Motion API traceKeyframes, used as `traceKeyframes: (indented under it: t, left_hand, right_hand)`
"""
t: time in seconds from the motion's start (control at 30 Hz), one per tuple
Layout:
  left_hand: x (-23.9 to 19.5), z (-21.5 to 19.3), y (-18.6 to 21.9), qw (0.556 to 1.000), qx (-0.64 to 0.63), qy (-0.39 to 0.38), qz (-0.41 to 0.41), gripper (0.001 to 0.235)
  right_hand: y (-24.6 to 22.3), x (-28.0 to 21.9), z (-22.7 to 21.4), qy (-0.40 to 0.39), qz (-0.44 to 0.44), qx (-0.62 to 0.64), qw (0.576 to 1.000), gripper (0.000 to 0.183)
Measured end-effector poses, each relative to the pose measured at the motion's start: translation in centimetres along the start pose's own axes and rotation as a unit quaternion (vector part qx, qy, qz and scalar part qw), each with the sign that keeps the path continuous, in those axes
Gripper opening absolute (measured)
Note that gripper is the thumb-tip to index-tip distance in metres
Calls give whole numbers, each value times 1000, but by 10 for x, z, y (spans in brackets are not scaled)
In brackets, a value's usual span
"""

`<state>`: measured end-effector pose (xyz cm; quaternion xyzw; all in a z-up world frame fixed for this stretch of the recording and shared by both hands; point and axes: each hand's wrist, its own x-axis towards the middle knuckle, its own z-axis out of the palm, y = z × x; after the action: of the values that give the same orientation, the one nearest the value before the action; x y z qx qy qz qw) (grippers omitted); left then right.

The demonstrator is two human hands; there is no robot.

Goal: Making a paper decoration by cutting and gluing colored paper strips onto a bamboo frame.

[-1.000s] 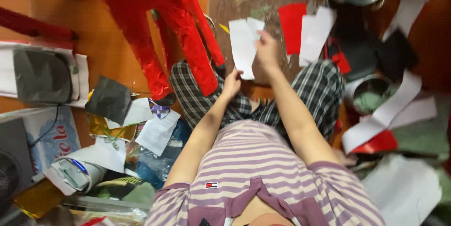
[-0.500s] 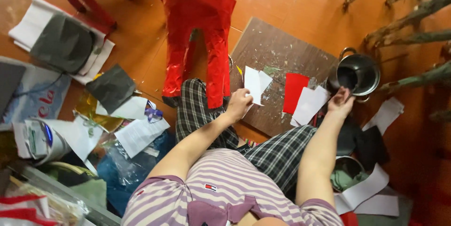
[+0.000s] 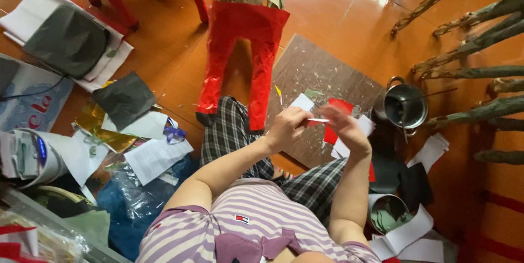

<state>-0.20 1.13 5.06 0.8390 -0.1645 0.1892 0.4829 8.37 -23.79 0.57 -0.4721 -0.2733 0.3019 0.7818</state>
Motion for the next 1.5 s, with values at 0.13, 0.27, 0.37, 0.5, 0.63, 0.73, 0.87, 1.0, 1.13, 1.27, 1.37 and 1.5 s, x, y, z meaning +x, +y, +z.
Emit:
traceKeyframes:
  t: [0.13, 0.27, 0.37, 0.5, 0.63, 0.73, 0.87, 1.0, 1.13, 1.27, 1.37, 1.5]
  left_hand:
    - [23, -55, 27, 993, -43, 113, 16, 28]
    - [34, -112, -11, 962, -144, 231, -14, 15]
    - [44, -159, -43, 942, -182, 280, -41, 14]
    - [79, -214, -68, 920, -225, 317, -51, 12]
    - [125, -244, -111, 933, -101, 328, -107, 8]
    - [150, -261, -111, 936, -17, 344, -77, 32]
    - [150, -261, -138, 967, -40, 242, -68, 55]
    - [138, -249, -182, 973, 107, 155, -137, 54]
    - [140, -247, -186, 976, 117, 184, -30, 48]
    - [138, -251, -184, 974, 104, 166, -117, 48]
    - [135, -250, -191, 976, 80, 161, -122, 49]
    - [132, -254, -198, 983, 47, 151, -87, 45]
  right_hand:
    - [26, 37, -1, -12, 101, -232, 967, 67]
    - [28, 84, -17, 19, 105, -85, 991, 42]
    - [-2, 135, 1, 49, 10, -102, 994, 20]
    - [-72, 222, 75, 117, -104, 82, 984, 21]
    - [-36, 284, 47, 225, -103, 93, 965, 21]
    - [-1, 314, 25, 264, -181, -55, 946, 27]
    - [-4, 320, 46, 311, -184, -190, 913, 45]
    - [17, 329, 38, 264, -225, -215, 913, 35]
    - [20, 329, 47, 298, -237, -288, 879, 28]
    - [12, 325, 75, 352, -238, -375, 824, 25]
    - [17, 326, 80, 360, -243, -370, 821, 25]
    - [17, 325, 85, 357, -238, -382, 819, 24]
